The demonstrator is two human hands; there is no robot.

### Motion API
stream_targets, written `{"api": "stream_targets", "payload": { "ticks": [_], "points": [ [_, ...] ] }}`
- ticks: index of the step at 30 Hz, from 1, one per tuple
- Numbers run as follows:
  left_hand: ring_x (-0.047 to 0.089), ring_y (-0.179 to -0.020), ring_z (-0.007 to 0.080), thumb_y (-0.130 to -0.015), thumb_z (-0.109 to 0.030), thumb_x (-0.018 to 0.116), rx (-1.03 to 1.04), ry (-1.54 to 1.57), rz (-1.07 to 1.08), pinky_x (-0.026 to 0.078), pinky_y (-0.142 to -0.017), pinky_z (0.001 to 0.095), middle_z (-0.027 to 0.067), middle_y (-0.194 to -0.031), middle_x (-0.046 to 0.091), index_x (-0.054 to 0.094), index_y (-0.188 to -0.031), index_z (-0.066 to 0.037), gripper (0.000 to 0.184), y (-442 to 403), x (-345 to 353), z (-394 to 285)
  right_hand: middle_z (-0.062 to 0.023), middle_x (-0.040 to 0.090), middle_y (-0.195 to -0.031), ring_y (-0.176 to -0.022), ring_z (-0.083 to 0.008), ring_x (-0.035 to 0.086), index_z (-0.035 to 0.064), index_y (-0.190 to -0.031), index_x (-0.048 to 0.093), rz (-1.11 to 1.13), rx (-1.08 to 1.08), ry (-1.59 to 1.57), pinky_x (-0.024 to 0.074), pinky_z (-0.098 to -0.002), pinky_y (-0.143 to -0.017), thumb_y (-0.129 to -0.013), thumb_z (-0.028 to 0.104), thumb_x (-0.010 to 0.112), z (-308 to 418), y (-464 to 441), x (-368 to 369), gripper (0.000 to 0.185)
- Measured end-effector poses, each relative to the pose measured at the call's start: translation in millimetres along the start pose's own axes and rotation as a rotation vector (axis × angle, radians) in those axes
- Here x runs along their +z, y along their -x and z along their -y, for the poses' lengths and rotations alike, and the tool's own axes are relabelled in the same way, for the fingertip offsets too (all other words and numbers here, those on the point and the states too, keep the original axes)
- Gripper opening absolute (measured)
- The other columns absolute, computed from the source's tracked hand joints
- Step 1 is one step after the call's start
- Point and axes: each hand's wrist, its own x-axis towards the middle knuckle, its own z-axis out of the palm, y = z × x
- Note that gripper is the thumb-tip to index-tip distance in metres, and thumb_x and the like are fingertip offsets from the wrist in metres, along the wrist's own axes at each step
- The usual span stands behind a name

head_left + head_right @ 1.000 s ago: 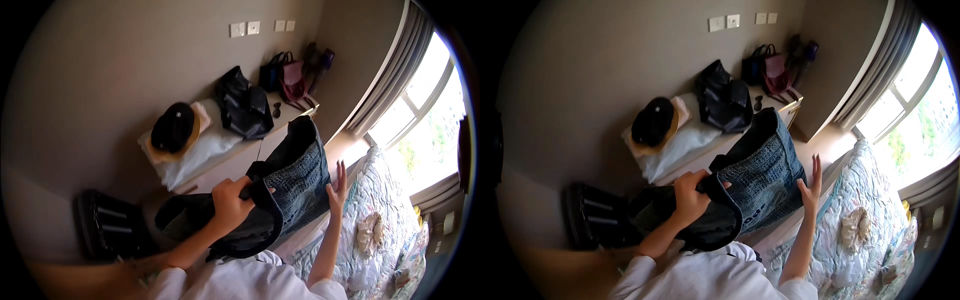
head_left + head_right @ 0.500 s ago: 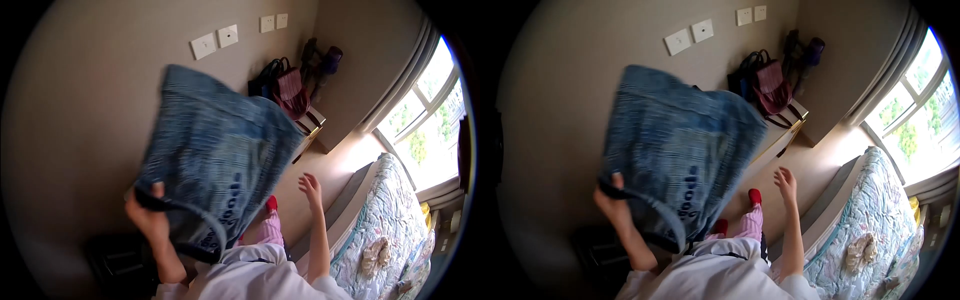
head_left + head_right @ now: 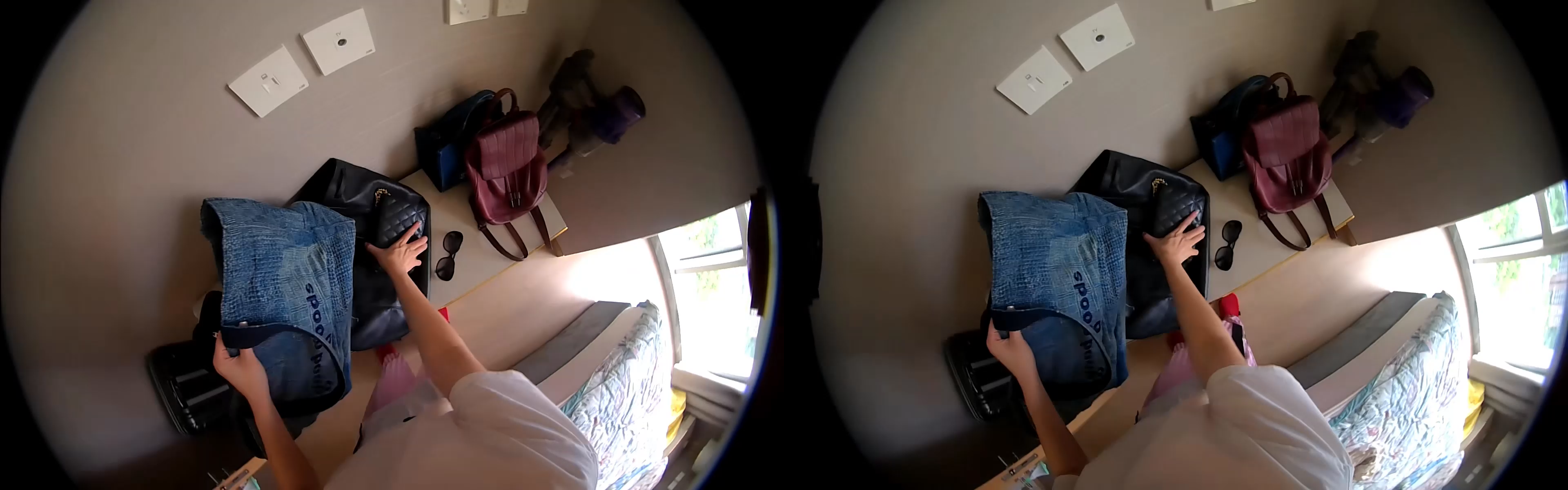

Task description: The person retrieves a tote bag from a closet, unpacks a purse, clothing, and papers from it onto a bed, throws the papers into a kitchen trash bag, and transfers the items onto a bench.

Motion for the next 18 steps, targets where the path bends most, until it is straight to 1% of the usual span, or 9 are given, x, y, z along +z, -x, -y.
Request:
{"api": "stream_targets", "payload": {
  "ticks": [3, 7, 9, 10, 11, 12, 14, 15, 18],
  "points": [
    [0.054, -0.072, 0.0097, -0.086, -0.006, 0.062, 0.033, -0.003, -0.036, 0.045, -0.071, 0.0251, 0.0058, -0.079, 0.064, 0.063, -0.092, 0.008, 0.014, 0, 4, -8, -0.0301, 0.02, -0.139, -0.129, -0.0391, 0.026, 0.0119, -0.146, -0.012, 0.067, 0.026, -0.017, 0.042, -0.0531, -0.091, -0.048, 0.052, 0.085, 2, -4, -1, 0.144],
    [0.055, -0.072, 0.0089, -0.086, -0.005, 0.062, 0.036, 0.006, -0.015, 0.045, -0.07, 0.0238, 0.0048, -0.08, 0.064, 0.063, -0.094, 0.007, 0.015, -1, 1, -24, -0.028, 0.026, -0.14, -0.128, -0.0353, 0.031, 0.0131, -0.148, -0.006, 0.247, 0.056, -0.04, 0.0433, -0.0528, -0.089, -0.052, 0.045, 0.085, -13, -20, -24, 0.136],
    [0.055, -0.073, 0.0088, -0.086, -0.005, 0.062, 0.026, 0.022, -0.031, 0.045, -0.07, 0.0233, 0.0046, -0.08, 0.065, 0.063, -0.095, 0.007, 0.015, -3, 4, -22, -0.0283, 0.041, -0.132, -0.112, -0.0376, 0.05, 0.0168, -0.149, 0.0, 0.414, -0.126, -0.702, 0.044, -0.0546, -0.088, -0.058, 0.044, 0.082, -63, -69, 21, 0.126],
    [0.055, -0.074, 0.0087, -0.086, -0.004, 0.062, 0.015, 0.064, 0.008, 0.045, -0.07, 0.0231, 0.0044, -0.081, 0.065, 0.064, -0.095, 0.006, 0.015, -5, 1, -16, -0.0209, 0.052, -0.121, -0.095, -0.0305, 0.058, 0.0181, -0.149, 0.005, 0.663, 0.065, -0.992, 0.0473, -0.0435, -0.086, -0.062, 0.039, 0.078, -46, -42, -61, 0.116],
    [0.055, -0.074, 0.0086, -0.086, -0.004, 0.062, 0.007, 0.104, 0.047, 0.045, -0.07, 0.0228, 0.0043, -0.082, 0.065, 0.064, -0.096, 0.006, 0.015, -7, 1, -13, -0.0138, 0.052, -0.121, -0.092, -0.024, 0.057, 0.0197, -0.15, 0.003, 0.813, 0.129, -1.036, 0.048, -0.0345, -0.081, -0.065, 0.035, 0.074, -49, -42, -99, 0.112],
    [0.055, -0.074, 0.0086, -0.086, -0.004, 0.062, 0.004, 0.101, 0.044, 0.045, -0.07, 0.0228, 0.0043, -0.082, 0.065, 0.064, -0.096, 0.006, 0.015, -7, 6, -15, -0.0106, 0.052, -0.121, -0.096, -0.0214, 0.056, 0.0204, -0.149, 0.014, 0.947, 0.156, -1.063, 0.0482, -0.0298, -0.078, -0.07, 0.033, 0.069, -75, -67, -89, 0.097],
    [0.055, -0.075, 0.008, -0.086, -0.004, 0.062, -0.02, 0.128, -0.049, 0.045, -0.07, 0.0225, 0.004, -0.083, 0.065, 0.065, -0.095, 0.005, 0.014, -10, 27, -24, -0.0077, 0.051, -0.12, -0.106, -0.0189, 0.052, 0.0104, -0.138, 0.036, 0.934, 0.039, -1.256, 0.047, -0.0335, -0.084, -0.077, 0.024, 0.059, -84, -58, -144, 0.066],
    [0.054, -0.076, 0.0075, -0.086, -0.005, 0.063, 0.052, 0.128, -0.064, 0.045, -0.069, 0.023, 0.0037, -0.083, 0.065, 0.065, -0.096, 0.005, 0.014, -12, 44, -25, -0.0078, 0.052, -0.119, -0.106, -0.0192, 0.052, 0.0066, -0.137, 0.037, 0.872, -0.069, -1.329, 0.0437, -0.032, -0.09, -0.078, 0.022, 0.058, -83, -57, -164, 0.064],
    [0.056, -0.074, 0.0106, -0.085, -0.008, 0.065, 0.022, 0.138, -0.038, 0.045, -0.069, 0.0258, 0.0071, -0.081, 0.065, 0.064, -0.091, 0.005, 0.015, -9, 91, -8, -0.0085, 0.051, -0.12, -0.108, -0.0196, 0.051, 0.0059, -0.136, 0.037, 0.923, -0.057, -1.373, 0.0405, -0.0309, -0.095, -0.079, 0.02, 0.058, -85, -67, -190, 0.062]
  ]
}}
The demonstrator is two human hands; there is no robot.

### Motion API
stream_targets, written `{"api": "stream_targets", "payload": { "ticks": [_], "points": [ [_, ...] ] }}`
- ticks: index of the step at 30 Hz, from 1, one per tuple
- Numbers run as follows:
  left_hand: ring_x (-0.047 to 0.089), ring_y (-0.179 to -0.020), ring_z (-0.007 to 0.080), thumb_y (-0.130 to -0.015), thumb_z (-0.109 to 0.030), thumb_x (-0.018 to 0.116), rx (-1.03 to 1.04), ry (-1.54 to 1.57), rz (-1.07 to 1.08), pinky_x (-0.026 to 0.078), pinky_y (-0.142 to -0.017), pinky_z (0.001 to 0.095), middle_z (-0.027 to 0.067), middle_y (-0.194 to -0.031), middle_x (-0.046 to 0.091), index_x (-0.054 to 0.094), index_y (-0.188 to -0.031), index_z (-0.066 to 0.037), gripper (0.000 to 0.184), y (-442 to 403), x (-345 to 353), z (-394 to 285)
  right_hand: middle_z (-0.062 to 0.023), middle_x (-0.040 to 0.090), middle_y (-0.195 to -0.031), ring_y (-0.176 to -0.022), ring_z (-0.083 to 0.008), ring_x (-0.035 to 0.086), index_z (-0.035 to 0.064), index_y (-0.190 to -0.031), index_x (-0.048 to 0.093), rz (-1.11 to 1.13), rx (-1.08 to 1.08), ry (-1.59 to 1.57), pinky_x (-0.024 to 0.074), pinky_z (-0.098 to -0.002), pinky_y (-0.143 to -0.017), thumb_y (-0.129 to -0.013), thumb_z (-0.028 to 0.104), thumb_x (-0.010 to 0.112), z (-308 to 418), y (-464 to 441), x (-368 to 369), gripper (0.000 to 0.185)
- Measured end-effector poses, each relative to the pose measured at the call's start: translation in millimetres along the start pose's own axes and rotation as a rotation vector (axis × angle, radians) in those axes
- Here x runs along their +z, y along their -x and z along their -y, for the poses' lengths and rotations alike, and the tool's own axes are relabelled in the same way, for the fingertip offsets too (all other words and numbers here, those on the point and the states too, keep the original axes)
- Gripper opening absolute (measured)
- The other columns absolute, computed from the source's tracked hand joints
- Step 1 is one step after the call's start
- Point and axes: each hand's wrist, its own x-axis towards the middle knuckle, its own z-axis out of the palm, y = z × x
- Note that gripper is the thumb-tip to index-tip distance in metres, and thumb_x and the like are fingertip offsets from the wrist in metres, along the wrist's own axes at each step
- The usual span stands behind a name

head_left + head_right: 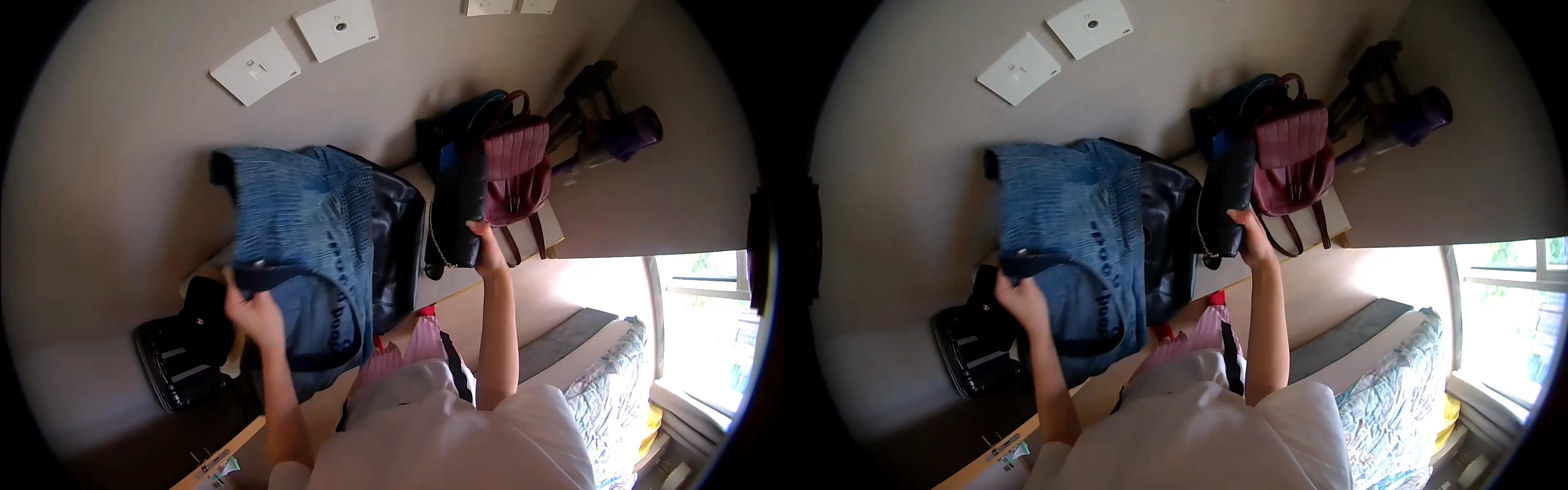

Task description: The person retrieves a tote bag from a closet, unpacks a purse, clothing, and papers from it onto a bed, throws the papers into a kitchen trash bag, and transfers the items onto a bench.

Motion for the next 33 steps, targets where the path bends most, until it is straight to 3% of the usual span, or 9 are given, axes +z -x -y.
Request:
{"api": "stream_targets", "payload": {
  "ticks": [6, 7, 9, 12, 17, 25, 29, 31, 33],
  "points": [
    [0.046, -0.051, 0.0327, -0.063, -0.027, 0.083, 0.255, -0.18, 0.267, 0.033, -0.048, 0.0372, 0.0139, -0.056, 0.045, 0.058, -0.075, 0.004, 0.041, 61, 14, -26, -0.0101, 0.05, -0.123, -0.11, -0.0208, 0.051, 0.0046, -0.137, 0.036, -0.031, -0.04, 0.011, 0.0412, -0.0309, -0.094, -0.077, 0.02, 0.059, -9, -2, 9, 0.066],
    [0.061, -0.068, 0.017, -0.076, -0.019, 0.075, 0.218, -0.248, 0.364, 0.045, -0.066, 0.0276, 0.0102, -0.073, 0.063, 0.063, -0.09, 0.007, 0.031, 64, -10, -37, -0.0101, 0.05, -0.123, -0.11, -0.0208, 0.051, 0.0046, -0.137, 0.036, -0.034, -0.033, 0.012, 0.0412, -0.0309, -0.094, -0.077, 0.02, 0.059, -10, 2, 8, 0.066],
    [0.06, -0.072, 0.0152, -0.08, -0.014, 0.071, 0.155, 0.043, 0.244, 0.045, -0.07, 0.0266, 0.0082, -0.079, 0.065, 0.064, -0.093, 0.007, 0.025, 55, -27, -69, -0.0096, 0.052, -0.12, -0.106, -0.0205, 0.053, 0.0047, -0.136, 0.038, -0.009, -0.035, -0.009, 0.043, -0.0307, -0.092, -0.077, 0.018, 0.059, -6, 9, 5, 0.064],
    [0.059, -0.078, 0.0133, -0.084, -0.006, 0.065, 0.11, -0.088, 0.101, 0.046, -0.074, 0.0276, 0.0075, -0.086, 0.066, 0.063, -0.096, 0.008, 0.019, 34, -30, -78, -0.0093, 0.055, -0.115, -0.103, -0.0197, 0.055, 0.0039, -0.134, 0.038, 0.08, -0.078, 0.041, 0.0449, -0.0308, -0.089, -0.075, 0.018, 0.059, -1, 9, -10, 0.064],
    [0.064, -0.064, 0.0231, -0.078, -0.021, 0.073, 0.121, -0.346, -0.05, 0.047, -0.06, 0.0332, 0.0142, -0.072, 0.066, 0.066, -0.091, 0.001, 0.027, 14, 25, 22, -0.0096, 0.052, -0.119, -0.107, -0.0188, 0.051, 0.0049, -0.139, 0.034, -0.034, -0.175, 0.152, 0.041, -0.03, -0.093, -0.077, 0.015, 0.057, 4, 10, -1, 0.067],
    [0.064, -0.075, 0.0377, -0.078, -0.03, 0.068, -0.066, -0.73, 0.062, 0.049, -0.066, 0.0441, 0.0211, -0.082, 0.066, 0.063, -0.109, 0.001, 0.045, 33, 86, 109, -0.0125, 0.049, -0.126, -0.111, -0.0217, 0.051, 0.0053, -0.142, 0.029, 0.008, -0.173, 0.189, 0.0407, -0.0313, -0.096, -0.075, 0.015, 0.062, 31, 43, 25, 0.076],
    [0.063, -0.072, 0.0378, -0.078, -0.029, 0.068, -0.067, -0.654, 0.035, 0.048, -0.063, 0.045, 0.0192, -0.076, 0.065, 0.064, -0.099, 0.001, 0.037, 22, 96, 107, -0.0235, 0.046, -0.127, -0.11, -0.0281, 0.051, 0.0086, -0.149, 0.01, -0.049, -0.456, 0.65, 0.0424, -0.0356, -0.093, -0.069, 0.033, 0.074, 6, 37, 86, 0.105],
    [0.062, -0.068, 0.0375, -0.079, -0.033, 0.067, -0.008, -0.693, 0.026, 0.046, -0.06, 0.0455, 0.0165, -0.071, 0.064, 0.062, -0.088, -0.002, 0.032, 23, 98, 120, -0.0352, 0.044, -0.115, -0.105, -0.0469, 0.05, 0.0199, -0.149, 0.006, -0.365, -0.465, 1.17, 0.0437, -0.0443, -0.091, -0.058, 0.047, 0.079, -49, 7, 87, 0.12],
    [0.062, -0.065, 0.0353, -0.077, -0.033, 0.069, 0.073, -0.788, 0.144, 0.046, -0.06, 0.0427, 0.0175, -0.069, 0.064, 0.063, -0.093, -0.002, 0.035, 27, 96, 113, -0.0383, 0.037, -0.123, -0.113, -0.0486, 0.043, 0.0224, -0.149, 0.004, -0.494, -0.245, 1.39, 0.0441, -0.0471, -0.09, -0.057, 0.051, 0.078, -100, -27, 85, 0.121]
  ]
}}
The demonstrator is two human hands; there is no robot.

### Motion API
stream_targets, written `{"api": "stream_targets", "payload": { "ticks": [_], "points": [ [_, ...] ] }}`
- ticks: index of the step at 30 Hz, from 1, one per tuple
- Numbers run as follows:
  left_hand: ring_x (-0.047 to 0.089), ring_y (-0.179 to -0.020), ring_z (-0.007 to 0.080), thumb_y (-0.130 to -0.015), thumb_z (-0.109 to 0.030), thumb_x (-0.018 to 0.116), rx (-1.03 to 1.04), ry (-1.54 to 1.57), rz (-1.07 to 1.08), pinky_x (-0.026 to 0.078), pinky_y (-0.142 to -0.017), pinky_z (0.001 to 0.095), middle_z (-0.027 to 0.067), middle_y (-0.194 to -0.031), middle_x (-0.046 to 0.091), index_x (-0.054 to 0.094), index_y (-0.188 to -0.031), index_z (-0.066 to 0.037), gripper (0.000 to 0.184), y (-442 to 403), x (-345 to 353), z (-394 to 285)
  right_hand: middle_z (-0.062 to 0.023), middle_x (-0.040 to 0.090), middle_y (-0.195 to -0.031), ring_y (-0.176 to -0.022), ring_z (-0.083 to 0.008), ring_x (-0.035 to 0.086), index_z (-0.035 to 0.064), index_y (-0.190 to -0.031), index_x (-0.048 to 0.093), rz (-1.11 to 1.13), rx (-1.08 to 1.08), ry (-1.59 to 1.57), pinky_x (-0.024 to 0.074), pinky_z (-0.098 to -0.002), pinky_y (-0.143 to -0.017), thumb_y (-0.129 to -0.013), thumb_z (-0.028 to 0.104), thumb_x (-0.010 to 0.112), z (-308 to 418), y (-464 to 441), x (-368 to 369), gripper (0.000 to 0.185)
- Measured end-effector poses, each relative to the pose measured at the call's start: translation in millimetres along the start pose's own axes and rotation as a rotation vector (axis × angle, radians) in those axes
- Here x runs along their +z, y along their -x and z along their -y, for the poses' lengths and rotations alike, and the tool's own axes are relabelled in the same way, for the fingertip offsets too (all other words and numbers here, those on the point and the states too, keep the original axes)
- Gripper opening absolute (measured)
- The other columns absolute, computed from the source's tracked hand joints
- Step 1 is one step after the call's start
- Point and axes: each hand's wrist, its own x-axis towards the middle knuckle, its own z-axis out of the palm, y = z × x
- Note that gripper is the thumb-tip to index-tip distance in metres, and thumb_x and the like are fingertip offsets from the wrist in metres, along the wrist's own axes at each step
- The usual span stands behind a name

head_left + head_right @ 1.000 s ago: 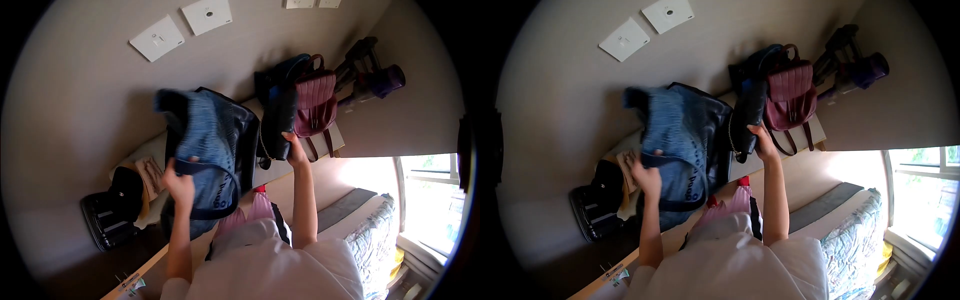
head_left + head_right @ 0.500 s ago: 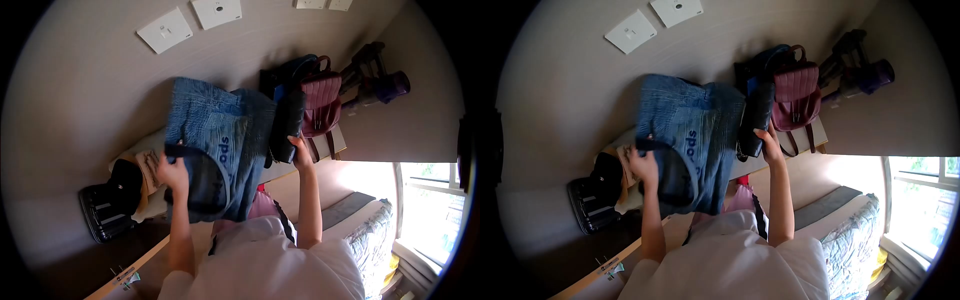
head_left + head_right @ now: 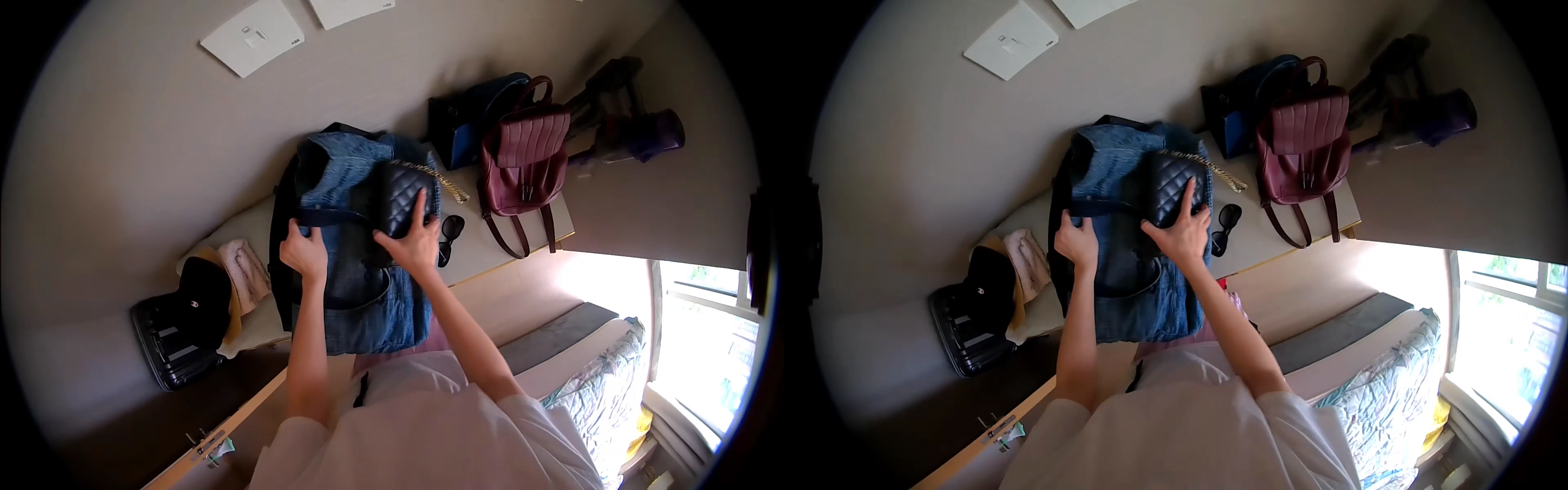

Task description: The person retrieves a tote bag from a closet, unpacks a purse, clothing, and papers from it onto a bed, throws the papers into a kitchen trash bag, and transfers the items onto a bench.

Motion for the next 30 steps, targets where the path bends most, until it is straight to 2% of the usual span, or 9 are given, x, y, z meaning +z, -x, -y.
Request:
{"api": "stream_targets", "payload": {
  "ticks": [2, 12, 19, 20, 22, 24, 26, 28, 30],
  "points": [
    [0.061, -0.059, 0.0325, -0.077, -0.036, 0.069, 0.207, -0.022, 0.112, 0.046, -0.058, 0.0403, 0.017, -0.064, 0.062, 0.063, -0.098, -0.003, 0.039, 6, 13, 4, -0.0389, 0.033, -0.125, -0.114, -0.0512, 0.04, 0.0242, -0.149, -0.001, 0.004, 0.081, 0.169, 0.0445, -0.0492, -0.089, -0.055, 0.051, 0.078, 2, -5, 28, 0.125],
    [0.062, -0.058, 0.0295, -0.078, -0.027, 0.069, 0.26, -0.098, 0.065, 0.048, -0.061, 0.0358, 0.015, -0.061, 0.062, 0.066, -0.094, -0.001, 0.03, -9, 35, 6, -0.0401, 0.033, -0.125, -0.115, -0.0509, 0.041, 0.0269, -0.149, 0.002, 0.024, 0.046, 0.079, 0.0438, -0.0503, -0.09, -0.058, 0.053, 0.076, -13, -4, 9, 0.12],
    [0.064, -0.06, 0.0292, -0.082, -0.029, 0.064, 0.195, -0.301, 0.269, 0.049, -0.061, 0.0386, 0.0134, -0.065, 0.065, 0.06, -0.097, -0.002, 0.031, 1, 78, 24, -0.0409, 0.028, -0.13, -0.113, -0.0537, 0.041, 0.0239, -0.149, 0.001, 0.035, 0.089, 0.125, 0.0493, -0.0498, -0.081, -0.054, 0.06, 0.078, -14, -6, 60, 0.127],
    [0.064, -0.062, 0.032, -0.083, -0.032, 0.064, 0.193, -0.256, 0.25, 0.048, -0.063, 0.0403, 0.0144, -0.066, 0.065, 0.056, -0.102, -0.001, 0.037, 4, 74, 25, -0.0385, 0.029, -0.129, -0.106, -0.0505, 0.046, 0.0243, -0.149, 0.002, -0.027, 0.028, 0.145, 0.0511, -0.0491, -0.075, -0.055, 0.055, 0.08, -17, -3, 59, 0.126],
    [0.064, -0.076, 0.0356, -0.083, -0.036, 0.064, 0.099, -0.111, 0.401, 0.048, -0.073, 0.0414, 0.0212, -0.082, 0.065, 0.049, -0.115, 0.001, 0.051, 9, 46, 19, -0.0324, 0.044, -0.122, -0.104, -0.0451, 0.051, 0.0196, -0.148, 0.017, 0.005, -0.087, 0.196, 0.0512, -0.047, -0.077, -0.065, 0.051, 0.076, -24, -1, 34, 0.106],
    [0.056, -0.105, 0.0375, -0.082, -0.039, 0.064, 0.244, 0.059, 0.303, 0.041, -0.093, 0.0436, 0.0266, -0.112, 0.056, 0.039, -0.128, 0.002, 0.066, 24, 22, 30, -0.0219, 0.057, -0.11, -0.101, -0.0372, 0.056, 0.013, -0.138, 0.038, -0.098, -0.233, -0.062, 0.0504, -0.0432, -0.079, -0.076, 0.044, 0.068, -67, -7, 4, 0.076],
    [0.039, -0.126, 0.0379, -0.081, -0.042, 0.065, 0.265, -0.05, 0.216, 0.028, -0.106, 0.0488, 0.0252, -0.134, 0.039, 0.036, -0.134, 0.0, 0.074, 34, -45, -11, -0.0139, 0.062, -0.101, -0.098, -0.0321, 0.058, 0.0078, -0.122, 0.052, -0.159, 0.059, -0.201, 0.049, -0.0406, -0.08, -0.081, 0.039, 0.065, -99, -12, -34, 0.054],
    [0.03, -0.134, 0.0355, -0.079, -0.046, 0.065, 0.354, 0.026, 0.251, 0.018, -0.109, 0.0541, 0.0209, -0.141, 0.034, 0.037, -0.136, -0.005, 0.076, 67, -79, -32, -0.0161, 0.063, -0.1, -0.091, -0.03, 0.063, 0.0059, -0.11, 0.058, -0.274, 0.086, -0.053, 0.0502, -0.0406, -0.077, -0.081, 0.035, 0.066, -149, -24, -24, 0.041],
    [0.03, -0.135, 0.0333, -0.075, -0.055, 0.064, 0.575, 0.07, 0.496, 0.017, -0.109, 0.0553, 0.0158, -0.144, 0.033, 0.039, -0.139, -0.012, 0.081, 112, -83, -39, -0.0159, 0.063, -0.098, -0.089, -0.0304, 0.063, 0.0049, -0.108, 0.059, -0.285, 0.005, -0.001, 0.0502, -0.0405, -0.076, -0.08, 0.034, 0.067, -164, -37, 0, 0.041]
  ]
}}
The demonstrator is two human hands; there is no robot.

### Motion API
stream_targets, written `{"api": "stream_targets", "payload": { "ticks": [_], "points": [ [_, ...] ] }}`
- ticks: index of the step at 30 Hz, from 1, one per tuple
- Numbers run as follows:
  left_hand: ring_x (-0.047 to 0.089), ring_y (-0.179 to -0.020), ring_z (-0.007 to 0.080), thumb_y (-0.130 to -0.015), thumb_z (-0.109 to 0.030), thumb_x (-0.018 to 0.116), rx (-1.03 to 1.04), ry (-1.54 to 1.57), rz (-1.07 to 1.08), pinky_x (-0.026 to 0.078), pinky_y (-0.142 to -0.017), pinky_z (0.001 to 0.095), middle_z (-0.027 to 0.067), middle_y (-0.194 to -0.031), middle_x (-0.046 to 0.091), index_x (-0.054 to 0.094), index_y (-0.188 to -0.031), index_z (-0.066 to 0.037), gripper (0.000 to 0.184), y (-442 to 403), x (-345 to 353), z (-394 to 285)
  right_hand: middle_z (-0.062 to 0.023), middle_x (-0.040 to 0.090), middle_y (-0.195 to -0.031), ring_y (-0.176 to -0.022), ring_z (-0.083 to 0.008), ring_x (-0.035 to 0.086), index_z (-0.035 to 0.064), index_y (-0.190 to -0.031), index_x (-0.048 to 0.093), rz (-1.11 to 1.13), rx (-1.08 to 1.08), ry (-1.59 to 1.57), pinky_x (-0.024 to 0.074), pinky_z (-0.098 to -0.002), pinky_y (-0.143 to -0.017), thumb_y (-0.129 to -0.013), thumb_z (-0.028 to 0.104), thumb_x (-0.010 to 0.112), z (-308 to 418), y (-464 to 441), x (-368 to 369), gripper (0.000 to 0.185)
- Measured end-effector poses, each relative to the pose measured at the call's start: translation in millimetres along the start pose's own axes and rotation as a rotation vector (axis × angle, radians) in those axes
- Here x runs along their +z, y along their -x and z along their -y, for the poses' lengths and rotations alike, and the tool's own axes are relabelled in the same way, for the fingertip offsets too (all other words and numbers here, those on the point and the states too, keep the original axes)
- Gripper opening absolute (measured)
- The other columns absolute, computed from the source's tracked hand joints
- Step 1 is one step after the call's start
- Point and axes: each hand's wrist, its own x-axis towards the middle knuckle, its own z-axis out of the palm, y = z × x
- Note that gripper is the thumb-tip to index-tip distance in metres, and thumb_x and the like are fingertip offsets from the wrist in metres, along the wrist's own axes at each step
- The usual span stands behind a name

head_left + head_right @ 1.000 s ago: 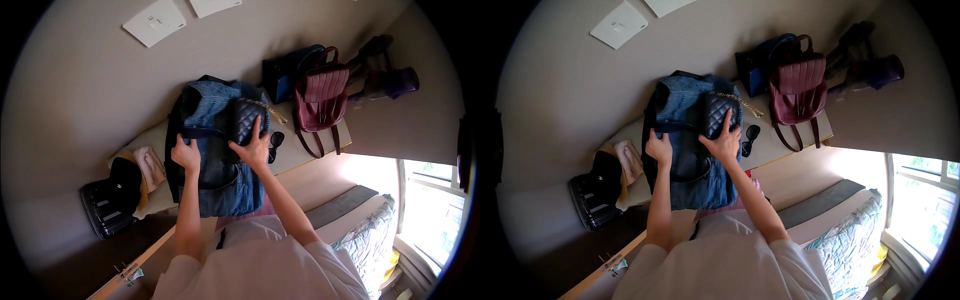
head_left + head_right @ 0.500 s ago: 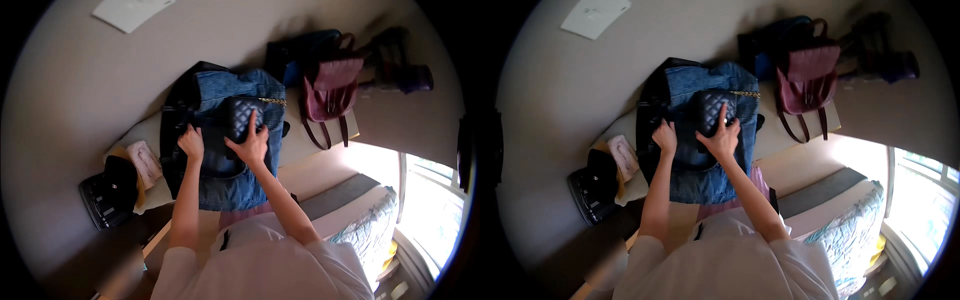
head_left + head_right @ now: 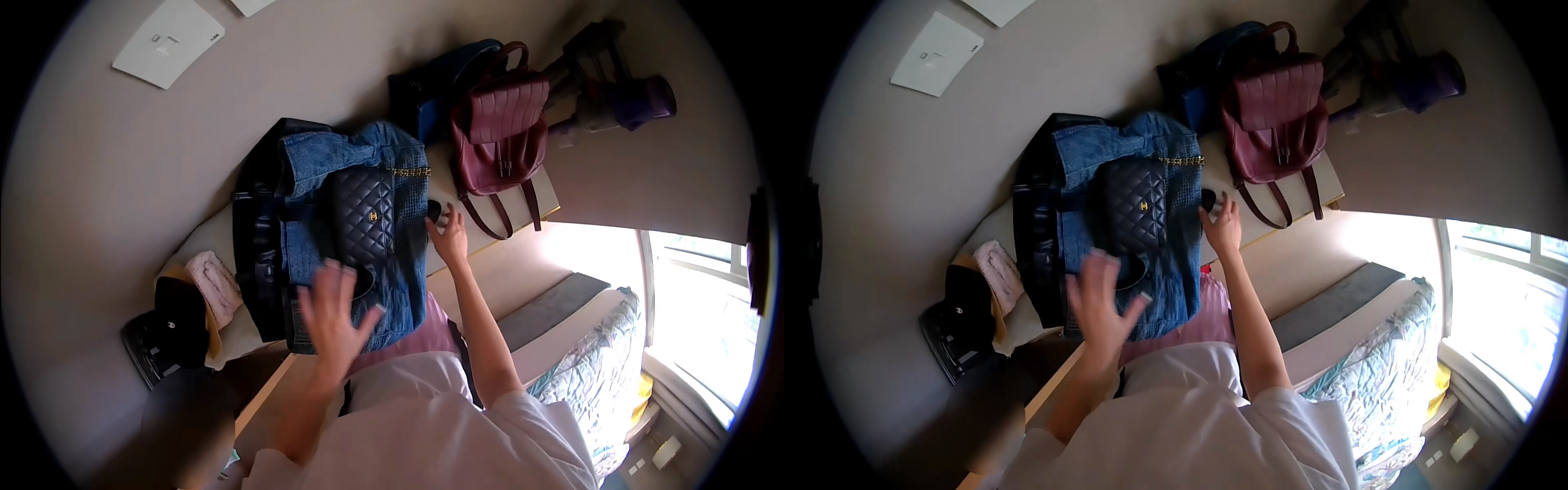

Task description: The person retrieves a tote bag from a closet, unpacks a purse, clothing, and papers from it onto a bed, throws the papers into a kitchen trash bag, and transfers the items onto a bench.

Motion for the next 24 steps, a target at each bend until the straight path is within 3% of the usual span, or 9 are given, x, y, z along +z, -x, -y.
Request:
{"api": "stream_targets", "payload": {
  "ticks": [5, 6, 8, 13, 15, 17, 18, 20, 24],
  "points": [
    [0.03, -0.135, 0.0297, -0.056, -0.071, 0.064, 0.218, -0.025, 0.234, 0.013, -0.11, 0.0578, 0.0083, -0.145, 0.035, 0.038, -0.141, -0.023, 0.101, 41, 113, 56, -0.0139, 0.067, -0.088, -0.08, -0.0262, 0.066, 0.0013, -0.104, 0.062, 0.202, -0.08, -0.149, 0.0517, -0.0362, -0.069, -0.073, 0.034, 0.076, -33, -33, 33, 0.048],
    [0.03, -0.135, 0.0297, -0.056, -0.071, 0.064, 0.203, -0.031, 0.228, 0.013, -0.11, 0.0578, 0.0083, -0.145, 0.035, 0.038, -0.141, -0.023, 0.101, 36, 119, 61, -0.0158, 0.067, -0.092, -0.085, -0.0281, 0.066, 0.0006, -0.097, 0.064, 0.318, 0.139, -0.287, 0.0511, -0.0361, -0.073, -0.069, 0.037, 0.078, -38, -38, 32, 0.048],
    [0.03, -0.134, 0.0299, -0.053, -0.071, 0.064, 0.268, -0.047, 0.186, 0.012, -0.11, 0.0575, 0.0088, -0.144, 0.036, 0.038, -0.14, -0.025, 0.102, 32, 129, 66, -0.0155, 0.068, -0.09, -0.084, -0.0238, 0.066, 0.0002, -0.098, 0.064, 0.339, 0.137, -0.225, 0.0511, -0.0341, -0.073, -0.069, 0.032, 0.079, -50, -44, 21, 0.046],
    [0.043, -0.126, 0.0319, -0.064, -0.057, 0.071, 0.203, 0.085, 0.213, 0.023, -0.109, 0.0524, 0.0111, -0.14, 0.042, 0.043, -0.137, -0.021, 0.086, 30, 81, 45, -0.0108, 0.068, -0.089, -0.083, -0.0213, 0.066, 0.0094, -0.102, 0.066, 0.209, -0.08, -0.125, 0.0503, -0.0321, -0.073, -0.077, 0.016, 0.07, -65, -66, -38, 0.026],
    [0.058, -0.105, 0.0317, -0.07, -0.031, 0.074, 0.074, 0.259, -0.136, 0.042, -0.093, 0.0442, 0.0124, -0.116, 0.06, 0.057, -0.116, -0.009, 0.054, -1, 10, 46, -0.0126, 0.067, -0.087, -0.083, -0.0241, 0.065, 0.0121, -0.102, 0.066, 0.186, -0.092, -0.094, 0.0496, -0.0326, -0.074, -0.08, 0.015, 0.066, -52, -75, -45, 0.023],
    [0.058, -0.09, 0.0328, -0.074, -0.022, 0.068, -0.216, 0.133, -0.382, 0.044, -0.076, 0.0418, 0.0123, -0.096, 0.06, 0.058, -0.097, -0.005, 0.03, -32, -39, 79, -0.0151, 0.064, -0.086, -0.084, -0.0287, 0.063, 0.0118, -0.104, 0.066, 0.201, -0.071, -0.108, 0.049, -0.0359, -0.076, -0.082, 0.017, 0.065, -38, -72, -40, 0.023],
    [0.057, -0.091, 0.0346, -0.076, -0.025, 0.069, -0.459, 0.179, -0.429, 0.044, -0.077, 0.0413, 0.0135, -0.093, 0.059, 0.057, -0.096, -0.004, 0.031, -38, -44, 105, -0.0151, 0.064, -0.086, -0.084, -0.0287, 0.063, 0.0118, -0.104, 0.066, 0.225, -0.092, -0.111, 0.049, -0.0359, -0.076, -0.082, 0.017, 0.065, -38, -69, -35, 0.023],
    [0.058, -0.091, 0.034, -0.08, -0.041, 0.066, -0.577, 0.003, -0.535, 0.046, -0.078, 0.0426, 0.0153, -0.093, 0.06, 0.058, -0.099, -0.001, 0.045, -28, -12, 190, -0.0163, 0.063, -0.092, -0.088, -0.0323, 0.061, 0.0097, -0.106, 0.065, -0.024, -0.423, 0.009, 0.0488, -0.0392, -0.078, -0.083, 0.017, 0.063, -42, -68, -20, 0.024],
    [0.063, -0.089, 0.0299, -0.072, -0.053, 0.07, -0.847, 0.337, -0.209, 0.048, -0.077, 0.0384, 0.0161, -0.093, 0.065, 0.061, -0.1, 0.002, 0.062, -4, -15, 209, -0.0184, 0.059, -0.111, -0.102, -0.038, 0.056, 0.0055, -0.116, 0.059, 0.026, -0.471, -0.025, 0.0468, -0.0416, -0.085, -0.082, 0.011, 0.061, -24, -40, -19, 0.035]
  ]
}}
